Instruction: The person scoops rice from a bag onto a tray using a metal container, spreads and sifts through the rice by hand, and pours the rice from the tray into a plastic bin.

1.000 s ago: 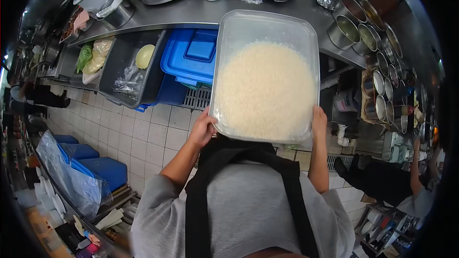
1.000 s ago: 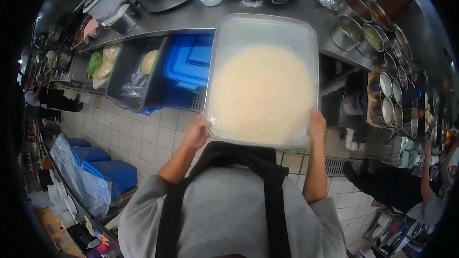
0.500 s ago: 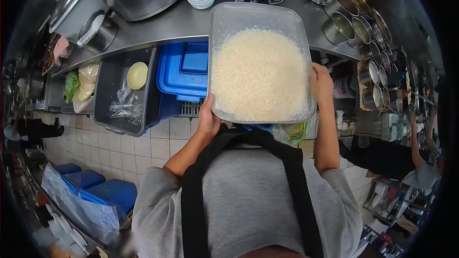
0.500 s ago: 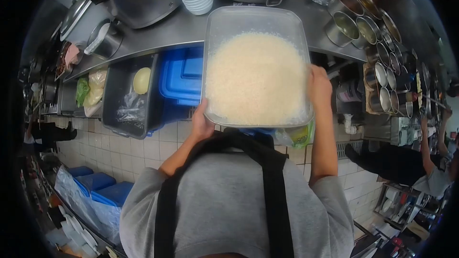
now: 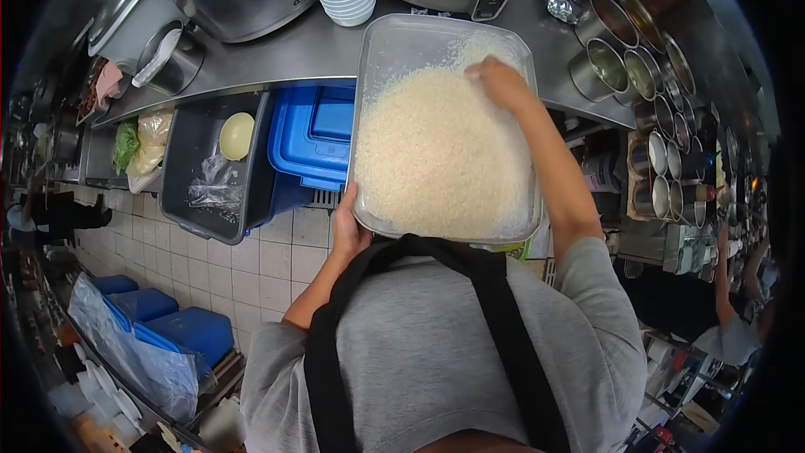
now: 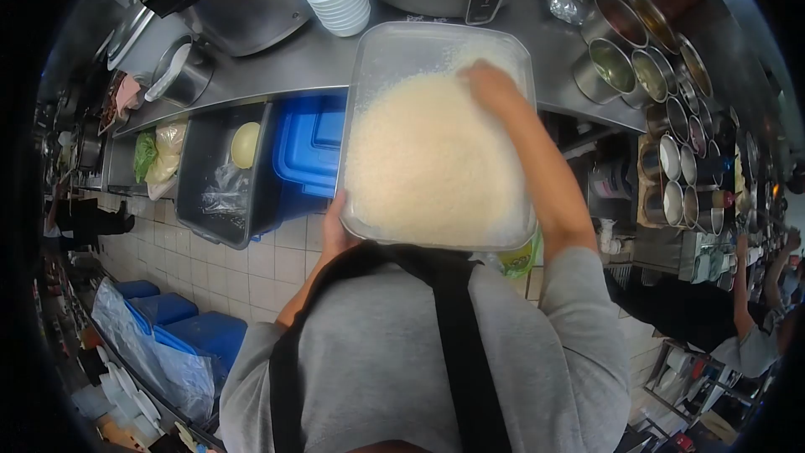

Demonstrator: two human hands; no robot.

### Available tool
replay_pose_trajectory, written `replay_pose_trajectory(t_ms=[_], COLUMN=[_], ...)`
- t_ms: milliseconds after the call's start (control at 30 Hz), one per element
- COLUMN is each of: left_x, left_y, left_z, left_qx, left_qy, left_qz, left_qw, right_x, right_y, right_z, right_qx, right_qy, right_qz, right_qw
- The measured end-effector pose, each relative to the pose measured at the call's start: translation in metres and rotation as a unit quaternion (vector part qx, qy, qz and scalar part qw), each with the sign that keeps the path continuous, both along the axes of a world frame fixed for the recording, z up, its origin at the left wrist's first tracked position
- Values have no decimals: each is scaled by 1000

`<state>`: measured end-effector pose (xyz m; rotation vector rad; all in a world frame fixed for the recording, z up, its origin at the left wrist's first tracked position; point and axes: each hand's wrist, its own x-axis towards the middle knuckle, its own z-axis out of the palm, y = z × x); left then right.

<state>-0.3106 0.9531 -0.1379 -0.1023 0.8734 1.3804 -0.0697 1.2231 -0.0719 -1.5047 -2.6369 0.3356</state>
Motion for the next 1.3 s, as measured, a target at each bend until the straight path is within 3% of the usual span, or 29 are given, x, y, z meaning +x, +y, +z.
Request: replay_pose_trajectory(t_ms=[133, 233, 300, 367, 433, 567, 633, 667, 700, 767, 800, 833, 900, 1000, 1033, 1100, 1167, 1233, 1300], left_x=[3, 4, 6, 7, 8, 8, 8, 9, 10, 13, 12, 10, 8, 6, 6, 7, 7, 5, 3], left_y=[1, 0, 0, 0, 2, 3, 3, 4, 3, 3, 4, 4, 2, 2, 2, 2, 3, 0, 1], left_z=[-1, 0, 6, 10, 13, 17, 18, 20, 22, 26, 27, 24, 12, 10, 10, 10, 9, 5, -3], left_qx=[13, 18, -10, -15, -20, -19, -9, -11, -14, -24, -32, -31, -27, -31, -33, -16, -18, -22, 0], left_qy=[7, 6, 19, 26, 31, 12, 14, 28, 42, 41, 40, 40, 17, 6, 6, 7, 12, 17, 3], left_qz=[11, 10, 19, 25, 34, 39, 35, 38, 40, 43, 46, 49, 49, 44, 43, 42, 44, 47, 38], left_qw=[1000, 1000, 1000, 999, 999, 999, 999, 999, 998, 998, 998, 997, 998, 999, 999, 999, 999, 999, 999], right_x=[-20, -28, -29, -46, -61, -86, -91, -93, -93, -93, -94, -97, -98, -109, -109, -110, -97, -70, -53], right_y=[-32, -5, 28, 16, -12, -49, -29, -21, -8, 7, 7, -3, -34, -61, -59, -37, -10, 42, 19], right_z=[1, -22, -49, -22, -5, 15, -8, 0, -3, -1, -2, 4, 12, 19, 21, 26, 27, -29, 7], right_qx=[-45, -49, 53, -4, -22, -94, -66, -91, -92, 42, -28, -27, -35, -120, -122, -150, -133, -23, -33], right_qy=[-19, 54, 76, 51, -1, -49, 59, 85, 85, 7, -1, -1, -1, 13, 14, 126, 128, 23, -6], right_qz=[109, 70, -9, -47, 108, 208, 199, 141, 142, 101, 65, 68, 264, 280, 279, 106, 7, 42, 110], right_qw=[993, 995, 996, 998, 994, 972, 976, 982, 982, 994, 997, 997, 964, 952, 952, 975, 983, 999, 993])
